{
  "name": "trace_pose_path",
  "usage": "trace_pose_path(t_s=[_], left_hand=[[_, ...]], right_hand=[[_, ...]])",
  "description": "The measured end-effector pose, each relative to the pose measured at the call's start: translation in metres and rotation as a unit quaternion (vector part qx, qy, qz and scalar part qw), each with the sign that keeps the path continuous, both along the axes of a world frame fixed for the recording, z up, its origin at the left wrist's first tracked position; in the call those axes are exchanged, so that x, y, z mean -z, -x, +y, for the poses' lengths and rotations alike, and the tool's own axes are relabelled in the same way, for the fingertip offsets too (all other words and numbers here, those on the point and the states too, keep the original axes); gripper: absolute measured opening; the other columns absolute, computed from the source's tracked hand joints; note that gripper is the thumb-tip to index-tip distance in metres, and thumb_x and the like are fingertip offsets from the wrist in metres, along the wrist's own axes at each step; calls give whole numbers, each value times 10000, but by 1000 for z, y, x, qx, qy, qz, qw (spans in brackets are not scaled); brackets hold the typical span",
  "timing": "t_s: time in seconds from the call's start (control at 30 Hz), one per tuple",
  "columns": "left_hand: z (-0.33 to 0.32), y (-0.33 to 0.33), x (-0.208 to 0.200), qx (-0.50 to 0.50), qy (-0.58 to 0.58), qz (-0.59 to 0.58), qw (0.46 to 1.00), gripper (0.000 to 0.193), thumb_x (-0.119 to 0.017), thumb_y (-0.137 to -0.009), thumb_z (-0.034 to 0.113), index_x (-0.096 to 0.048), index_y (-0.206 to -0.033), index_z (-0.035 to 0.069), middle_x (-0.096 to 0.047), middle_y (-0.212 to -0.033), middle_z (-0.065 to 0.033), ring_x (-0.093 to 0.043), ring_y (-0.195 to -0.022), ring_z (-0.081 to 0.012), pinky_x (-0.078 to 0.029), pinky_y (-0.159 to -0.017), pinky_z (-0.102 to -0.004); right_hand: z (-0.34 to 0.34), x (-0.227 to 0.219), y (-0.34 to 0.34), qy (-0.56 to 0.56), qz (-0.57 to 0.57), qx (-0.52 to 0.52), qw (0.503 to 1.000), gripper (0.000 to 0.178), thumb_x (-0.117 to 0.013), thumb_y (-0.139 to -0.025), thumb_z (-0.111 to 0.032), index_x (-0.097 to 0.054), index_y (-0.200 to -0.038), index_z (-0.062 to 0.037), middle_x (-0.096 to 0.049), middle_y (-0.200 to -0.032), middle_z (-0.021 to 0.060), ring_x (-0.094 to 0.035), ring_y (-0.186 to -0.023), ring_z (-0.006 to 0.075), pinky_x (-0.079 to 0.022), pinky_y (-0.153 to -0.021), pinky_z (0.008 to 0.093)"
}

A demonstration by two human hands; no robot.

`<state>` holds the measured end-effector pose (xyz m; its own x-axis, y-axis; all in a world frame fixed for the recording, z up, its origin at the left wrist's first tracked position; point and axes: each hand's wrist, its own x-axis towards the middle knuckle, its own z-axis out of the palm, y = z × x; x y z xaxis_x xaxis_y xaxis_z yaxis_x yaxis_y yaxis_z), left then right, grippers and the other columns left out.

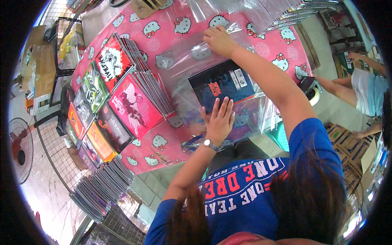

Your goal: The person sorts several spiral notebooks by cover design, gathers them into a stack, and places the stack into a plastic bag.

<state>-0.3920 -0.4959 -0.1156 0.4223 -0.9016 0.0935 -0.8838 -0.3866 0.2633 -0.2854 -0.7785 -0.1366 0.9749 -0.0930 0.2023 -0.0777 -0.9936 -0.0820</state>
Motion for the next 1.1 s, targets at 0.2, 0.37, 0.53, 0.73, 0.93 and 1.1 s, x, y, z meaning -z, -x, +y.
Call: trace_pose_path(t_s=[0.2,0.37,0.53,0.73,0.93,1.1], left_hand=[[-6,-47,10,0,45,48,998,364,-647,-796,202,-599,-1157,205,-529,-1269,-5,-491,-1119,-204,-238,-1007,-448],[-39,-51,-11,-14,101,-218,971,538,-684,-718,226,-551,-1236,164,-389,-1348,-131,-359,-1251,-313,-272,-1001,-525],[-72,-85,-51,45,-89,-89,991,542,-673,-719,253,-551,-1225,103,-510,-1175,-113,-469,-1138,-280,-333,-950,-467],[-69,-102,-38,114,-52,-9,992,100,-631,-739,164,-681,-762,81,-632,-762,-72,-605,-800,-254,-422,-805,-377],[-85,-140,-40,129,-98,241,957,103,-708,-693,99,-683,-743,12,-655,-707,-117,-617,-674,-234,-484,-641,-362],[-102,-149,-53,117,-209,329,914,206,-767,-662,132,-645,-708,-28,-632,-661,-107,-571,-589,-176,-444,-577,-318]], right_hand=[[51,-55,76,-6,-165,-12,986,151,-638,-759,-192,-614,-899,-142,-573,-1127,0,-514,-1079,185,-328,-939,448],[112,-26,165,-38,-82,50,995,130,-560,-774,-191,-620,-880,-145,-566,-1128,8,-508,-1091,178,-373,-919,415],[117,-25,158,-42,-76,102,991,159,-544,-799,-197,-606,-935,-143,-560,-1122,10,-525,-1060,183,-381,-912,407],[124,-21,163,-5,-117,142,983,242,-534,-815,-203,-573,-1052,-229,-537,-1100,0,-529,-1010,178,-377,-879,411],[135,-9,172,-48,-147,151,976,364,-528,-817,-202,-531,-1173,-281,-502,-1121,-3,-525,-1011,170,-366,-875,408],[140,-9,169,-32,-102,163,981,470,-508,-831,-209,-479,-1290,-303,-487,-1176,4,-511,-1050,164,-351,-901,406]])
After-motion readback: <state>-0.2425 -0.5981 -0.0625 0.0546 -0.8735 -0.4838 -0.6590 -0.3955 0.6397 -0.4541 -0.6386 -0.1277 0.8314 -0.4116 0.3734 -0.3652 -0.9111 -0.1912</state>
